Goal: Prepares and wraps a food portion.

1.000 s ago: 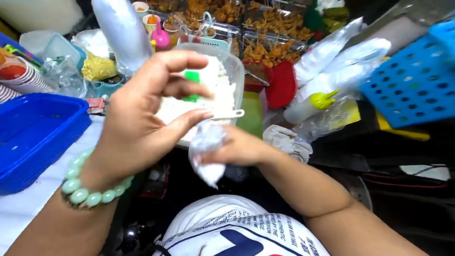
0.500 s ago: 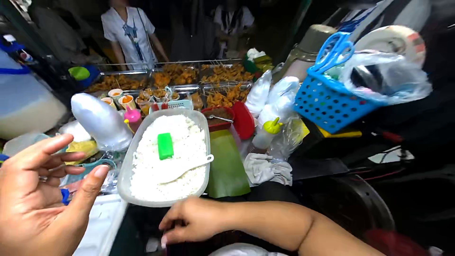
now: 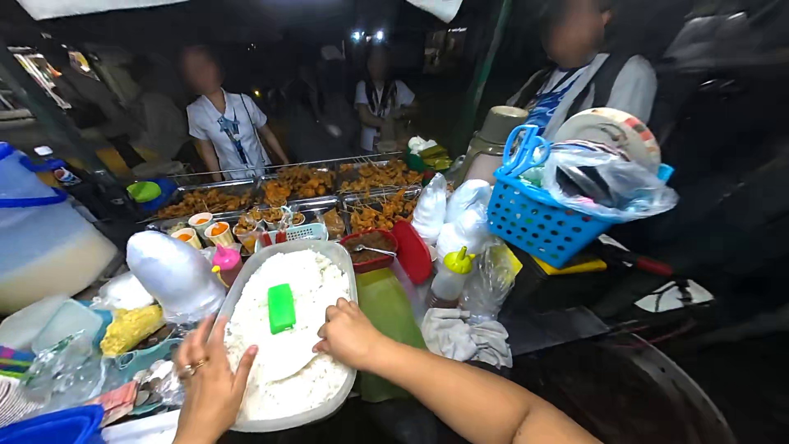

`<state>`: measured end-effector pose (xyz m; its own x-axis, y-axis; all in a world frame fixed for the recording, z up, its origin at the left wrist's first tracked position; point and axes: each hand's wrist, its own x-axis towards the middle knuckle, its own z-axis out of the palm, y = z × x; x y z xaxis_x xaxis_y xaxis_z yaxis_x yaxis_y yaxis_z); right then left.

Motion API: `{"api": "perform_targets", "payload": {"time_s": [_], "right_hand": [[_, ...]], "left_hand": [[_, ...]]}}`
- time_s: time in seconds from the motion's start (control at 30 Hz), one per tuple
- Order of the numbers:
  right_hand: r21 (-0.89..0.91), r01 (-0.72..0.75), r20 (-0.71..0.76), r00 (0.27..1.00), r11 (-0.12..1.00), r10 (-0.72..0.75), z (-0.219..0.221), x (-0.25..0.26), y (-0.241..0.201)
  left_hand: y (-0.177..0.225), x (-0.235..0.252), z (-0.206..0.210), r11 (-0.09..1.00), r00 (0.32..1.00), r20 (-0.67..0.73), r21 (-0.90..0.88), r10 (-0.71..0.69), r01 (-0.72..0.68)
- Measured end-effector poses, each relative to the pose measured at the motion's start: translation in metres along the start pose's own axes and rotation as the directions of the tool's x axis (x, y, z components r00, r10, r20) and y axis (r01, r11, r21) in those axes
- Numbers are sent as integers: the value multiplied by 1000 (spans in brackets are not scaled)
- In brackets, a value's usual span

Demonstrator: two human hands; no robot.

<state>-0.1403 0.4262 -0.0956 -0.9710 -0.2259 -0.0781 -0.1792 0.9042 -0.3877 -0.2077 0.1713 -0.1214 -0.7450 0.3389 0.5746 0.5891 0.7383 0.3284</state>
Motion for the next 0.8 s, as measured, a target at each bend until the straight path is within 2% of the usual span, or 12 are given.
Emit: {"api": "perform_targets", "payload": {"time_s": [0.1, 0.3, 0.47, 0.57, 0.67, 0.8], "right_hand": [[-14, 64, 5, 998, 998, -64, 4, -1, -5], [25, 47, 97, 994, 999, -50, 0, -4, -18], [89, 98, 117, 987, 991, -108, -33, -5, -17], [-70, 90, 32, 996, 993, -88, -53, 2, -14], [-245, 132, -12, 990, 960, -139, -59, 13, -19], [-374, 241, -201, 922, 896, -332, -22, 24, -29]], "left_hand": [[-9, -1, 11, 995, 995, -77, -79, -64, 58], [-9, -5, 6, 958, 966, -156, -235, -207, 168], [-6, -4, 6, 936, 952, -172, -292, -253, 196], [-5, -5, 6, 933, 949, -177, -298, -261, 201], [-4, -5, 6, 932, 948, -175, -298, -265, 205], [-2, -6, 6, 934, 947, -184, -294, -263, 202]]}}
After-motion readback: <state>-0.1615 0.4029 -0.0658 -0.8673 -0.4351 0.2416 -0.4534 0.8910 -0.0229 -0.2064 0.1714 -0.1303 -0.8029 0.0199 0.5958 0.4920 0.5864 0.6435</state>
